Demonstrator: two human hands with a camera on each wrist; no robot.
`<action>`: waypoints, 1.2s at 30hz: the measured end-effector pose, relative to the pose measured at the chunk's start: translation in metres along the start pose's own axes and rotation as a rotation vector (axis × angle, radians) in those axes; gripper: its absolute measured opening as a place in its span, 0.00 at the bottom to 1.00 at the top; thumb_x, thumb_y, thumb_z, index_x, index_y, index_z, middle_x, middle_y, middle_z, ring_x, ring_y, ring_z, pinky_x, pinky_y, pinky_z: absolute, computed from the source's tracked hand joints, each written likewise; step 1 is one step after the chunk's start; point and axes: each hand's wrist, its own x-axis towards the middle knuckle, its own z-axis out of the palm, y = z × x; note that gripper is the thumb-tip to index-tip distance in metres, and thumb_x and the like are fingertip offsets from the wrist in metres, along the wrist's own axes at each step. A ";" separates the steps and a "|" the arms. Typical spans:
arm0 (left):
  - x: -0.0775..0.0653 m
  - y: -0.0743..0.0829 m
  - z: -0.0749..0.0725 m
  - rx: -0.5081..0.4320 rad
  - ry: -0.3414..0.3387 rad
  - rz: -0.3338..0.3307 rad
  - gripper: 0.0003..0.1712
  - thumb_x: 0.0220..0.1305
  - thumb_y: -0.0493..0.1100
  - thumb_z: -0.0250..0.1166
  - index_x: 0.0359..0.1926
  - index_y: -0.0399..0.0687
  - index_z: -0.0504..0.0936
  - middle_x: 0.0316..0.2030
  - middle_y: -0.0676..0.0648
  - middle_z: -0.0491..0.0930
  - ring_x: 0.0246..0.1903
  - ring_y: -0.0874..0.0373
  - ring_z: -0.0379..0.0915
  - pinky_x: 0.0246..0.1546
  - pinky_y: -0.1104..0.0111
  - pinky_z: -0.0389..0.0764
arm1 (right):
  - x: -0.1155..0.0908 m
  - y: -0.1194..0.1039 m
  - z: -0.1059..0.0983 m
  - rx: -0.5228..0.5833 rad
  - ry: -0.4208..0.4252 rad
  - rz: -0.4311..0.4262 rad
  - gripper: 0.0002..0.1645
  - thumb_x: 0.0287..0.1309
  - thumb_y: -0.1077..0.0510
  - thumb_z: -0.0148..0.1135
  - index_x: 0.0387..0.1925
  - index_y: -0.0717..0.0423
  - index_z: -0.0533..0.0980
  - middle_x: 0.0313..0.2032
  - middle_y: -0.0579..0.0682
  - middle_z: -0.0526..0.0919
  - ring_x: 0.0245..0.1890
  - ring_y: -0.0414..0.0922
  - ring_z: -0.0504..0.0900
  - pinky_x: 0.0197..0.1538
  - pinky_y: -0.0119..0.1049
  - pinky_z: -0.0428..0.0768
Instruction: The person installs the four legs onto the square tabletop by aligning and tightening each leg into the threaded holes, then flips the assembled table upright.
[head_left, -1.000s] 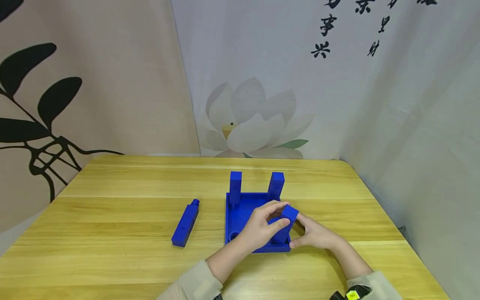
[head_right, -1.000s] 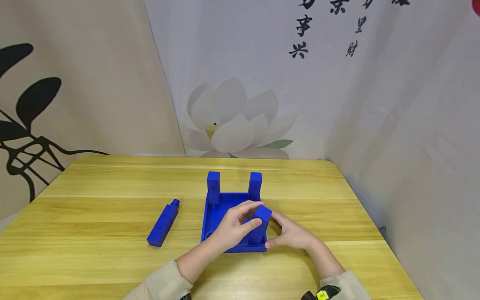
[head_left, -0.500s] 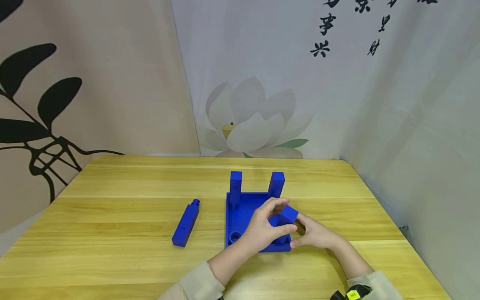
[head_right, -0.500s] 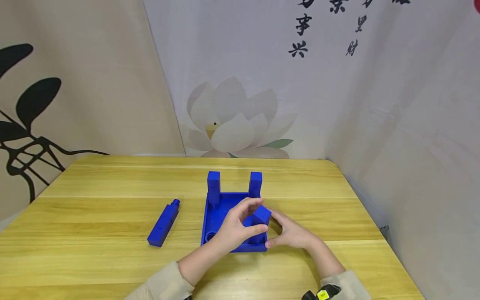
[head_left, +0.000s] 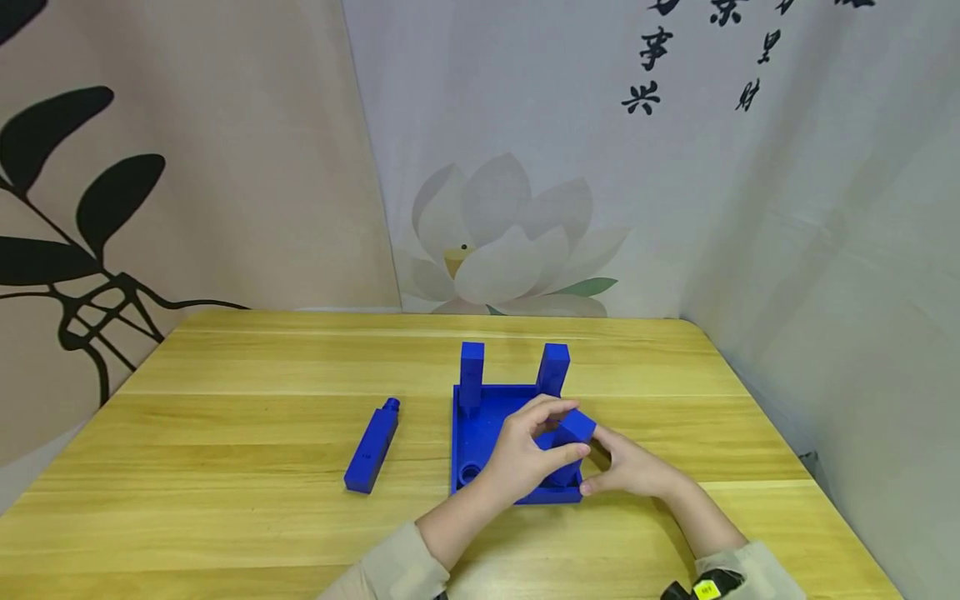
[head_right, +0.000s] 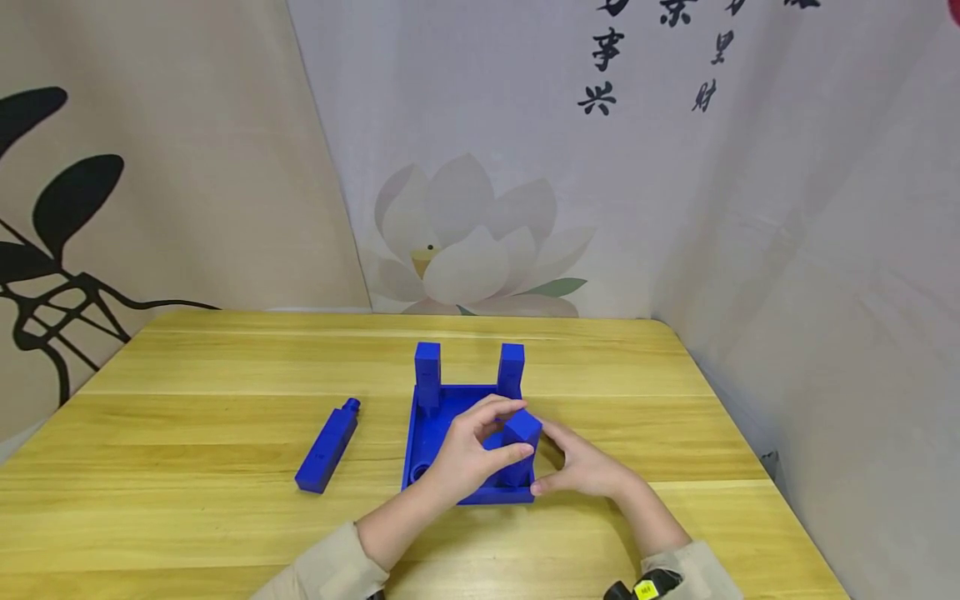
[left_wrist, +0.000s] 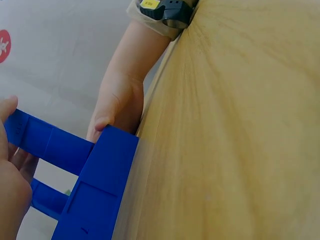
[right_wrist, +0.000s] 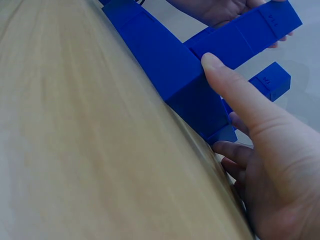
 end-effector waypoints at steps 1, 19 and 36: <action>0.000 0.000 0.000 -0.001 -0.006 0.002 0.28 0.56 0.35 0.71 0.59 0.43 0.76 0.51 0.51 0.75 0.50 0.60 0.73 0.53 0.66 0.74 | 0.000 0.000 0.000 -0.001 0.003 0.002 0.54 0.51 0.60 0.72 0.74 0.51 0.51 0.71 0.52 0.56 0.70 0.53 0.50 0.68 0.42 0.51; -0.002 0.019 -0.004 -0.016 -0.131 0.005 0.24 0.67 0.30 0.58 0.63 0.30 0.68 0.56 0.36 0.72 0.54 0.53 0.72 0.55 0.65 0.73 | 0.000 -0.001 0.000 -0.040 0.022 -0.001 0.54 0.48 0.59 0.75 0.72 0.42 0.55 0.69 0.49 0.59 0.70 0.53 0.51 0.68 0.48 0.48; 0.000 0.019 -0.004 0.016 -0.007 -0.004 0.26 0.56 0.29 0.69 0.56 0.32 0.74 0.51 0.39 0.77 0.48 0.54 0.74 0.53 0.62 0.75 | 0.000 0.002 -0.001 -0.014 0.005 -0.024 0.52 0.49 0.60 0.73 0.72 0.41 0.56 0.70 0.48 0.59 0.70 0.52 0.52 0.66 0.28 0.50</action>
